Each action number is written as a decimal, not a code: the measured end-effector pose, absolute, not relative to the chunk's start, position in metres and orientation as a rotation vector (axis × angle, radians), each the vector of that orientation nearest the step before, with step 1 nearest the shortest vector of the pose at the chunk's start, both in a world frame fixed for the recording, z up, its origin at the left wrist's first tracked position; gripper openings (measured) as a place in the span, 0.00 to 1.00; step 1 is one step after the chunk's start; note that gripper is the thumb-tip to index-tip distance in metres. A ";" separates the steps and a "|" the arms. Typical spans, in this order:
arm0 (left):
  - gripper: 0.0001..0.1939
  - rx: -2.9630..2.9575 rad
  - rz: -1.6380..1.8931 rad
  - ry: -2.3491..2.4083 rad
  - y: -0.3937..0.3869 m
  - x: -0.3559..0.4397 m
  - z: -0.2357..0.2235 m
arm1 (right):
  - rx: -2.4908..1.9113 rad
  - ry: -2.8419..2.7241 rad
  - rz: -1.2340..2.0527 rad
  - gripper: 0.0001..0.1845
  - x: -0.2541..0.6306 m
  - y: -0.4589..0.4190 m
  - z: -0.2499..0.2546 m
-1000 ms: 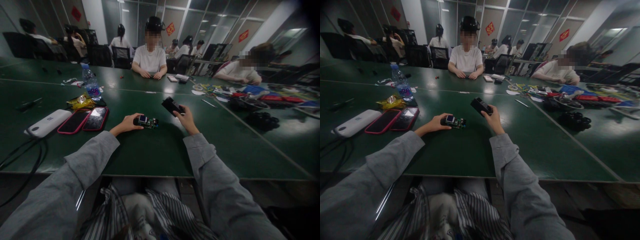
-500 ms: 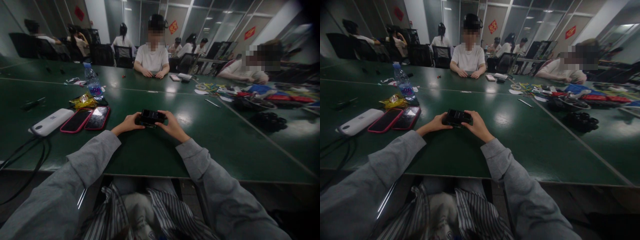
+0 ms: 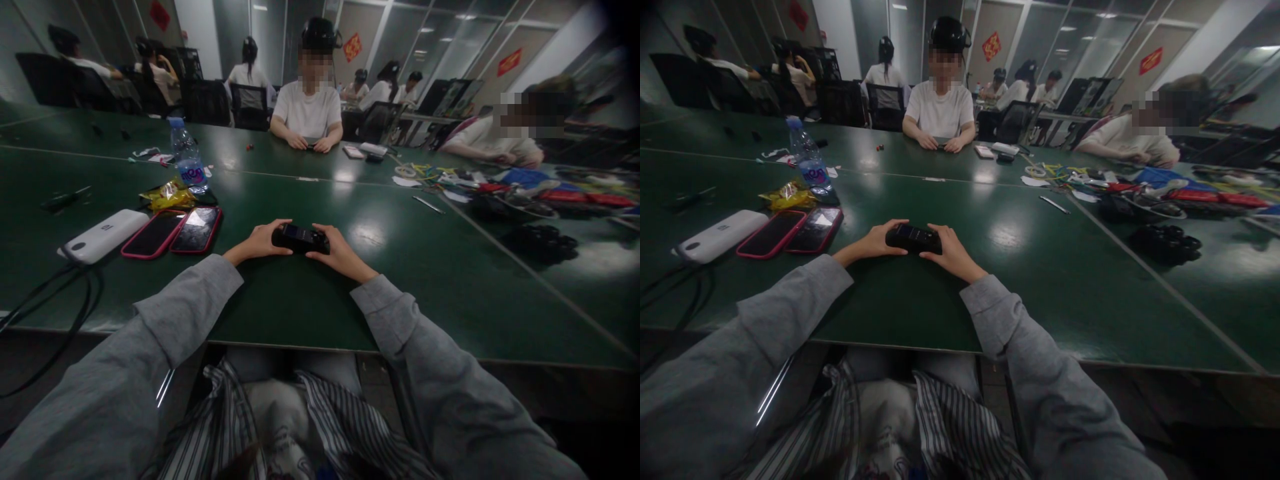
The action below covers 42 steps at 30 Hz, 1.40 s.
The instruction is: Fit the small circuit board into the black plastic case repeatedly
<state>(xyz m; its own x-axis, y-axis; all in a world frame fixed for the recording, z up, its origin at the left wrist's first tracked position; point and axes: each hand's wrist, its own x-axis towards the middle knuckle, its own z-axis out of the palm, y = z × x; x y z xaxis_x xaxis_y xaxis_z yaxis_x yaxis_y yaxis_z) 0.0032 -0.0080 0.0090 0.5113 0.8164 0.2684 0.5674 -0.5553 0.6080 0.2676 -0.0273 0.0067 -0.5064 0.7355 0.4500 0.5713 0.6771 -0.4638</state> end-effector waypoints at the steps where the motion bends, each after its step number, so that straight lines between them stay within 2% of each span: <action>1: 0.43 2.312 0.751 1.131 -0.008 0.003 0.009 | -1.001 -2.240 0.346 0.38 0.267 -0.028 0.008; 8: 0.35 2.315 0.786 1.041 -0.006 0.002 0.008 | -0.958 -2.253 0.343 0.28 0.267 -0.029 0.015; 13: 0.34 2.308 0.782 1.125 -0.006 0.003 0.006 | -0.928 -2.282 0.343 0.26 0.268 -0.028 0.018; 21: 0.33 2.333 0.694 1.223 -0.006 0.004 0.009 | -0.960 -2.265 0.375 0.27 0.267 -0.026 0.020; 29: 0.37 2.347 0.648 1.251 -0.007 0.006 0.013 | -0.909 -2.244 0.421 0.32 0.268 -0.026 0.013; 35: 0.42 2.280 0.682 1.259 -0.004 0.005 0.008 | -0.888 -2.061 0.658 0.31 0.268 -0.023 0.010; 39: 0.38 2.281 0.693 1.194 -0.006 0.005 0.010 | -0.893 -1.946 0.721 0.33 0.274 -0.016 0.018; 42: 0.36 2.294 0.711 1.132 -0.008 0.004 0.013 | -0.973 -1.814 0.555 0.33 0.290 -0.003 0.024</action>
<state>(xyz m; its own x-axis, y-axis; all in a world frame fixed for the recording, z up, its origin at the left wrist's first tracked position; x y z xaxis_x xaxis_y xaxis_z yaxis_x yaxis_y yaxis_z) 0.0036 -0.0084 0.0127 0.5225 0.8192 0.2364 0.5688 -0.5414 0.6192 0.2900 -0.0027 0.0238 -0.2132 0.8153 0.5384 0.3746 0.5772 -0.7256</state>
